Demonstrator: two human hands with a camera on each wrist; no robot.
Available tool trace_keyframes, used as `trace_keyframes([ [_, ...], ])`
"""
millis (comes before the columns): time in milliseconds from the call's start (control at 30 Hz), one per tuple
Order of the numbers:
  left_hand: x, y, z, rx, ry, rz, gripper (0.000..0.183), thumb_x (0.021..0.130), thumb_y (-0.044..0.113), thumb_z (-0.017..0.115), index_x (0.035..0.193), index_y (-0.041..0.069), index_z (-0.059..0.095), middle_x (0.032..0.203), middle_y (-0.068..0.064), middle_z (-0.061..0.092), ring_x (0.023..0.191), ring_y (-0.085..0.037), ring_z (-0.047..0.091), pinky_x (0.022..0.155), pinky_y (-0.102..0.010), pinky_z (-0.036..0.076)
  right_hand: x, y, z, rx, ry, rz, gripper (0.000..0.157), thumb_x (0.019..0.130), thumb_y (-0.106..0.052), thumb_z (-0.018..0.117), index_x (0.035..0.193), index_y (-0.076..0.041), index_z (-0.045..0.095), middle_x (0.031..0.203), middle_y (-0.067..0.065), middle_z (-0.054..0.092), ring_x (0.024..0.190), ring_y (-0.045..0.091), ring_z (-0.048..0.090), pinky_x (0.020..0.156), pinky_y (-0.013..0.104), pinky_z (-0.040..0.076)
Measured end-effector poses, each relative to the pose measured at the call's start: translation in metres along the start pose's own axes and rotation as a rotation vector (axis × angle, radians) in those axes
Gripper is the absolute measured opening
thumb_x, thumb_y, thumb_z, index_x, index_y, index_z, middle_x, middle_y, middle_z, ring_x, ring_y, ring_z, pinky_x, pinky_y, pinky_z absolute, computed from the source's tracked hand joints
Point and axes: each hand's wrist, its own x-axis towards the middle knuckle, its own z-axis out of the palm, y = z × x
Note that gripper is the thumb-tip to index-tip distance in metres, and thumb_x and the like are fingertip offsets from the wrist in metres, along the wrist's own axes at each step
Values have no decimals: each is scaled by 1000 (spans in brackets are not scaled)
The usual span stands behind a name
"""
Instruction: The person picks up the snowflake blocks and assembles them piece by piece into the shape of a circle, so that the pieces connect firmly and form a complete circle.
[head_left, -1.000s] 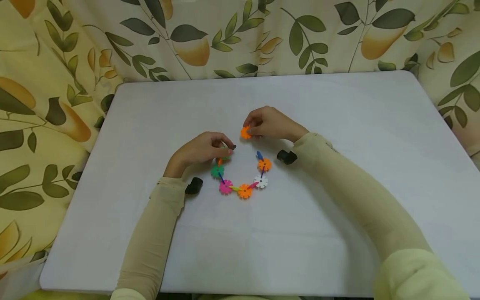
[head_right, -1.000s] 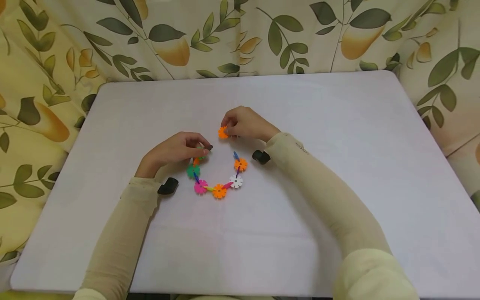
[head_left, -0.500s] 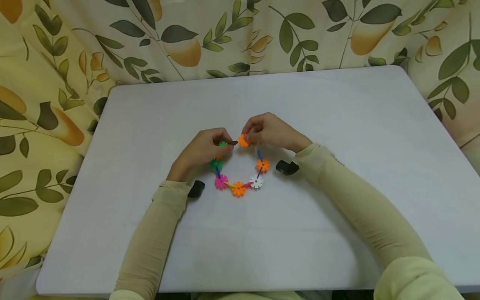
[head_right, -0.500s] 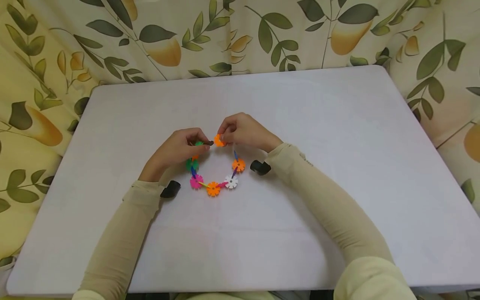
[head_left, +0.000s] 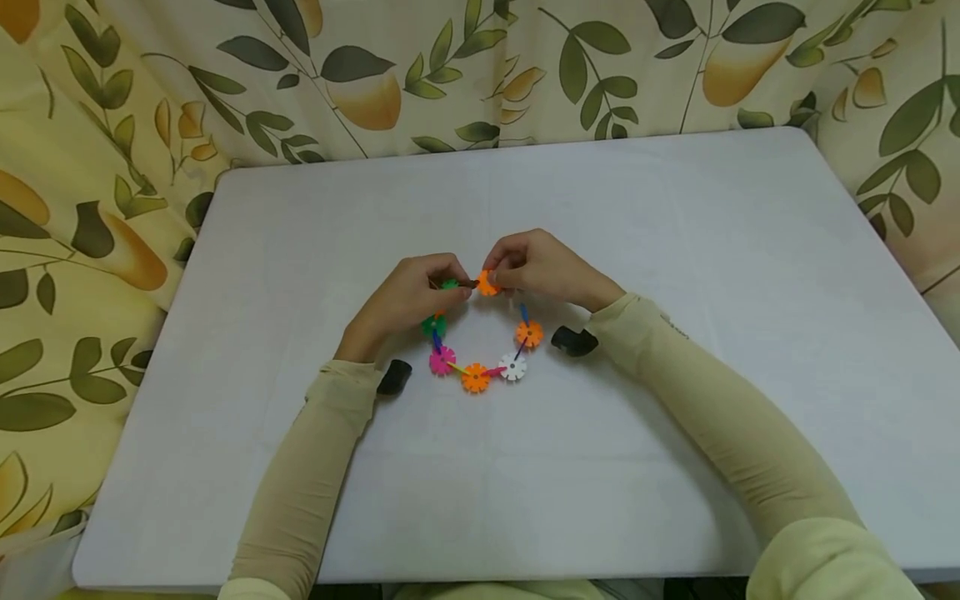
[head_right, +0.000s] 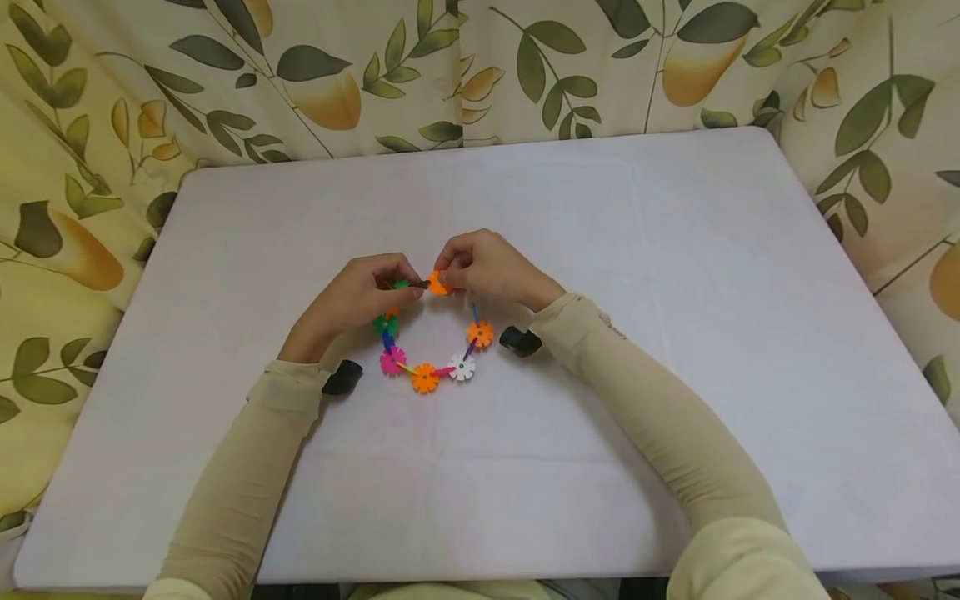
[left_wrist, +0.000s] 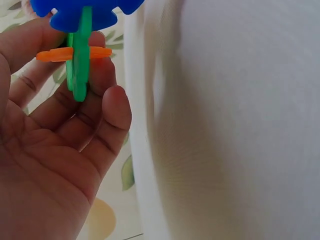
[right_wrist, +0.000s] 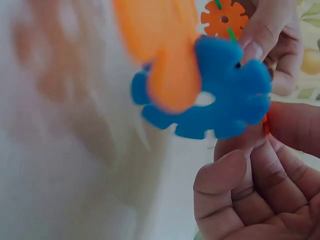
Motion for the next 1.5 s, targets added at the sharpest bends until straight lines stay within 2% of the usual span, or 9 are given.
trace_keyframes([
  [133, 0, 2, -1, 0, -11, 24, 4, 100, 12, 72, 100, 8, 72, 95, -5, 73, 82, -24, 58, 73, -34, 49, 0, -3, 2, -12, 0, -24, 9, 97, -1, 69, 105, 0, 74, 86, 9, 73, 73, 25, 65, 65, 27, 51],
  [233, -1, 3, -3, -25, -32, 16, 5, 100, 12, 71, 102, 7, 71, 101, -5, 74, 88, -23, 61, 79, -34, 51, 0, -4, 2, -14, 2, -26, 9, 98, -1, 69, 105, 0, 74, 86, 11, 72, 72, 28, 65, 64, 27, 51],
  [400, -1, 0, -8, -142, -78, 11, 12, 105, 11, 68, 109, 1, 70, 111, -12, 74, 99, -27, 64, 94, -37, 52, -3, -6, 0, -11, 13, -27, 9, 99, -1, 68, 106, 1, 73, 86, 15, 72, 72, 35, 65, 63, 28, 52],
  [500, 0, -3, -7, -192, -90, 31, 10, 107, 8, 66, 109, -2, 69, 107, -13, 72, 96, -29, 63, 94, -37, 51, -2, -4, -1, -4, 10, -33, 9, 101, -3, 68, 107, 1, 73, 85, 15, 71, 71, 35, 65, 63, 28, 52],
  [767, 1, -2, -3, -218, -48, 56, 10, 105, 4, 68, 96, 3, 70, 94, -11, 70, 86, -29, 59, 82, -35, 50, -5, -8, 2, -32, 26, -104, 5, 101, 0, 68, 101, -1, 73, 78, 12, 69, 68, 38, 63, 60, 28, 48],
  [933, 0, 2, -2, -213, -21, 28, 11, 104, 4, 69, 93, 3, 70, 93, -11, 70, 86, -28, 60, 82, -35, 50, -7, -10, 5, -55, 68, -138, 6, 101, 2, 68, 100, -1, 73, 74, 11, 68, 68, 43, 62, 59, 28, 46],
  [1233, 0, -2, -8, -203, -41, 9, 11, 106, 12, 69, 103, 2, 73, 100, -10, 72, 93, -28, 62, 89, -37, 51, -5, -4, -2, -57, 65, -78, 18, 107, -11, 63, 115, -1, 75, 86, 14, 74, 76, 38, 68, 65, 30, 52],
  [1367, -1, -5, -12, -207, -12, -11, 12, 106, 14, 70, 103, 3, 73, 99, -10, 71, 91, -28, 61, 86, -37, 50, -9, -1, -11, -24, 108, -30, 26, 109, -14, 60, 124, 3, 72, 100, 19, 76, 86, 36, 73, 74, 35, 57],
  [1500, -1, -5, -13, -214, 0, -21, 12, 105, 16, 70, 103, 4, 73, 99, -10, 72, 91, -28, 61, 85, -37, 51, -20, 3, -19, -50, 147, 12, 27, 110, -19, 60, 122, 2, 72, 105, 18, 77, 91, 33, 73, 78, 36, 57],
])
